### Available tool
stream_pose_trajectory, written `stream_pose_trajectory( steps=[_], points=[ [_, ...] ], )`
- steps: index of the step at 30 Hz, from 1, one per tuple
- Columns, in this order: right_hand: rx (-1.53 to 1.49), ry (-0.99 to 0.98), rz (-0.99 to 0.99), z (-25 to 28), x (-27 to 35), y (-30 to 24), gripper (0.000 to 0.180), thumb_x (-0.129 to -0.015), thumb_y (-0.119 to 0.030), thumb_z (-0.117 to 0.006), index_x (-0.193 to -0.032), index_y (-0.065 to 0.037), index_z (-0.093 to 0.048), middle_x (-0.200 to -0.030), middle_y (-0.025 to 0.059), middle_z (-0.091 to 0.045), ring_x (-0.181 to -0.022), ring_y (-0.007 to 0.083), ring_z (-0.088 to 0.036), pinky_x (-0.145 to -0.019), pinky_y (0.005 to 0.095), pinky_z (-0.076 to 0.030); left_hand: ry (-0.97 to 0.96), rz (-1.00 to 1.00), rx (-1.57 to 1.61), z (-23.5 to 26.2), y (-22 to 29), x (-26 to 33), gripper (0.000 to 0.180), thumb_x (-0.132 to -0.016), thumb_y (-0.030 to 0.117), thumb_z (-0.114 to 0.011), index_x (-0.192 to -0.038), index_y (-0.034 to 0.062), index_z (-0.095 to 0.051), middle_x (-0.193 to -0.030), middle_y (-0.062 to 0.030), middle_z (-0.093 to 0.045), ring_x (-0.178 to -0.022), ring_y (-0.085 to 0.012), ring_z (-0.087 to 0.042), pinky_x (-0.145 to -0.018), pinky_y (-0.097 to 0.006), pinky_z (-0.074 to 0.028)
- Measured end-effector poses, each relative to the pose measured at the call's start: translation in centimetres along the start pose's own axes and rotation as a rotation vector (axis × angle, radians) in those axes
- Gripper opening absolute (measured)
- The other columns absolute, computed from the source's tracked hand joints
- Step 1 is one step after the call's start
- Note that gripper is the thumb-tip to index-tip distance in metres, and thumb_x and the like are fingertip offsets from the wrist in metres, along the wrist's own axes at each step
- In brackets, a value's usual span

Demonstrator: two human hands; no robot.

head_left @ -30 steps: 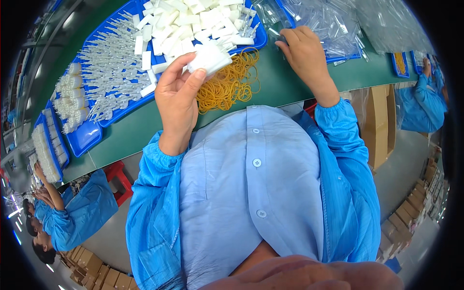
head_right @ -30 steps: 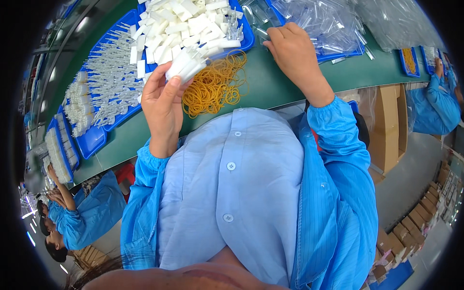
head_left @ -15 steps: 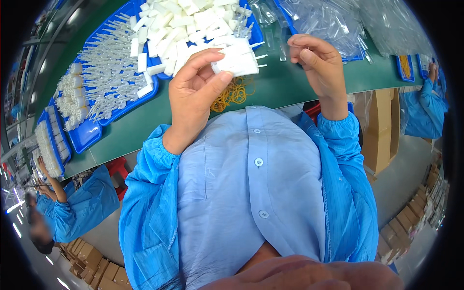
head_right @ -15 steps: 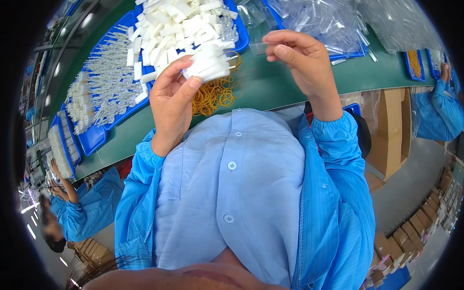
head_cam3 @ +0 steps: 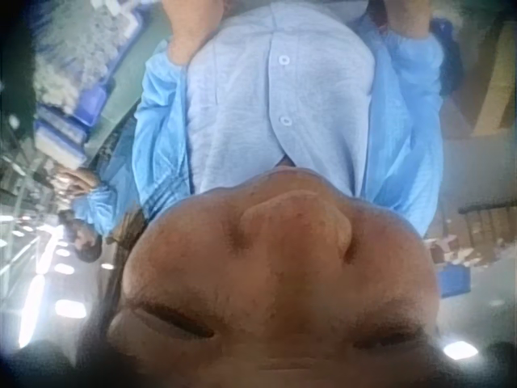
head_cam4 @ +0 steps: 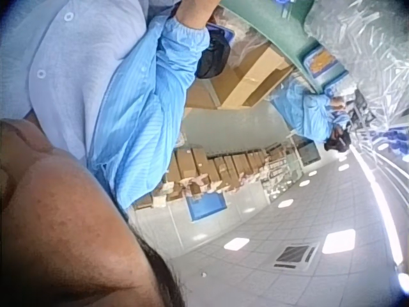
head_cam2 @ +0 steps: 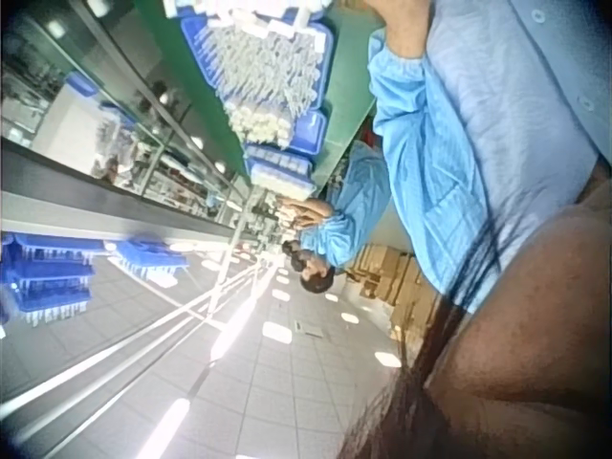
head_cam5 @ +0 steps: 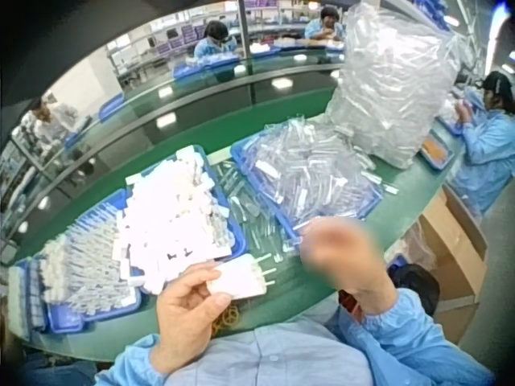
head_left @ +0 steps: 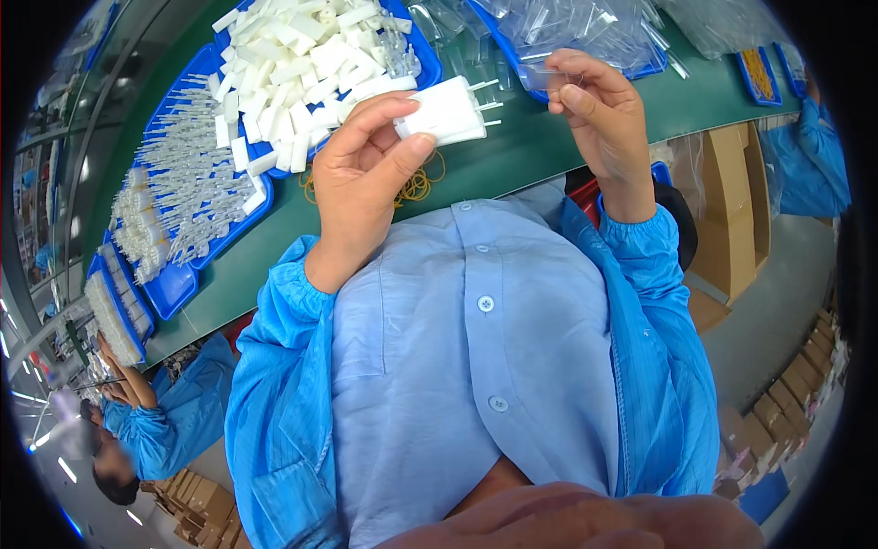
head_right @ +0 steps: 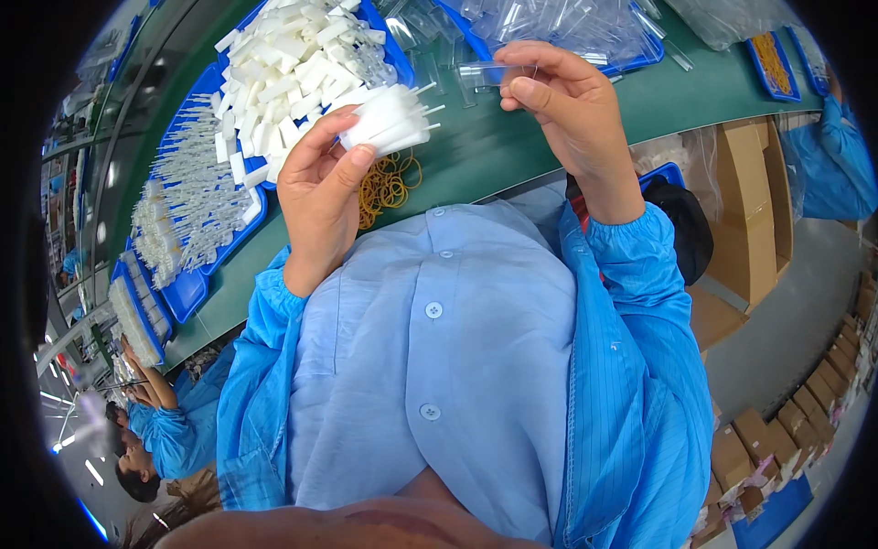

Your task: The person assembles medical supplies by inserting white foam pieces into clear plastic tubes. They then bundle the tubes together and secure them with a rubber band. The person repeats this process multiple times, handling the foam pieces and tubes by hand.

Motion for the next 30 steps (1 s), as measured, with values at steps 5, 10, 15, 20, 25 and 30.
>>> stream_pose_trajectory(
  steps=[5,10,15,20,25,30],
  points=[
    [-0.029,0.035,-0.036,0.6,0.3,-0.3,0.031,-0.089,-0.008,-0.066,-0.117,0.004,-0.061,-0.103,0.0130,-0.066,-0.083,0.0134,-0.062,-0.078,0.0258,-0.053,0.012,0.020,0.000,-0.4,-0.3,-0.1,0.030,-0.084,-0.007,-0.065,-0.114,-0.0034,-0.060,-0.124,-0.0118,-0.054,-0.108,-0.0186,-0.058,-0.092,-0.030,-0.047],
    [-0.154,0.057,-0.035,1.0,0.4,-0.1,0.025,-0.091,-0.011,-0.064,-0.112,0.003,-0.063,-0.103,0.0134,-0.067,-0.081,0.0130,-0.062,-0.074,0.0249,-0.054,0.017,0.037,-0.003,-0.6,-0.5,-0.2,0.031,-0.085,-0.007,-0.066,-0.115,-0.0032,-0.060,-0.123,-0.0113,-0.055,-0.107,-0.0180,-0.059,-0.092,-0.029,-0.048],
    [-0.126,0.083,-0.029,1.3,0.5,0.2,0.021,-0.094,-0.013,-0.061,-0.108,0.002,-0.066,-0.092,0.0103,-0.067,-0.074,0.0117,-0.060,-0.063,0.0234,-0.052,0.036,0.063,-0.005,-0.5,-0.6,-0.2,0.030,-0.085,-0.007,-0.065,-0.115,-0.0031,-0.060,-0.122,-0.0108,-0.055,-0.106,-0.0175,-0.059,-0.091,-0.029,-0.048],
    [-0.065,0.075,-0.057,1.3,0.5,-0.1,0.024,-0.095,-0.013,-0.060,-0.112,0.003,-0.065,-0.076,0.0019,-0.056,-0.062,0.0075,-0.047,-0.053,0.0227,-0.044,0.025,0.033,-0.022,-0.4,-0.8,-0.3,0.030,-0.085,-0.007,-0.065,-0.115,-0.0031,-0.060,-0.122,-0.0111,-0.056,-0.106,-0.0179,-0.060,-0.090,-0.029,-0.048],
    [-0.031,0.079,-0.006,0.3,0.3,-0.8,0.028,-0.094,-0.011,-0.059,-0.116,0.006,-0.062,-0.075,0.0004,-0.053,-0.060,0.0068,-0.043,-0.049,0.0223,-0.041,0.030,0.041,0.007,-0.6,-0.6,-0.4,0.033,-0.085,-0.009,-0.065,-0.117,-0.0035,-0.057,-0.125,-0.0142,-0.056,-0.110,-0.0208,-0.059,-0.093,-0.030,-0.049],
    [0.056,0.058,-0.009,-1.4,0.4,-1.2,0.027,-0.093,-0.008,-0.061,-0.115,0.007,-0.062,-0.074,0.0012,-0.054,-0.059,0.0067,-0.046,-0.048,0.0217,-0.042,0.054,0.012,0.021,-0.3,-1.0,-0.4,0.034,-0.084,-0.009,-0.065,-0.117,-0.0038,-0.057,-0.126,-0.0156,-0.056,-0.112,-0.0231,-0.059,-0.094,-0.031,-0.049]
  ],
)
Point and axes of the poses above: each hand's wrist, its own x-axis away from the middle knuckle, its own z-axis out of the back of the hand, y = z × x, the point moved 1 cm from there along -x, towards the middle knuckle
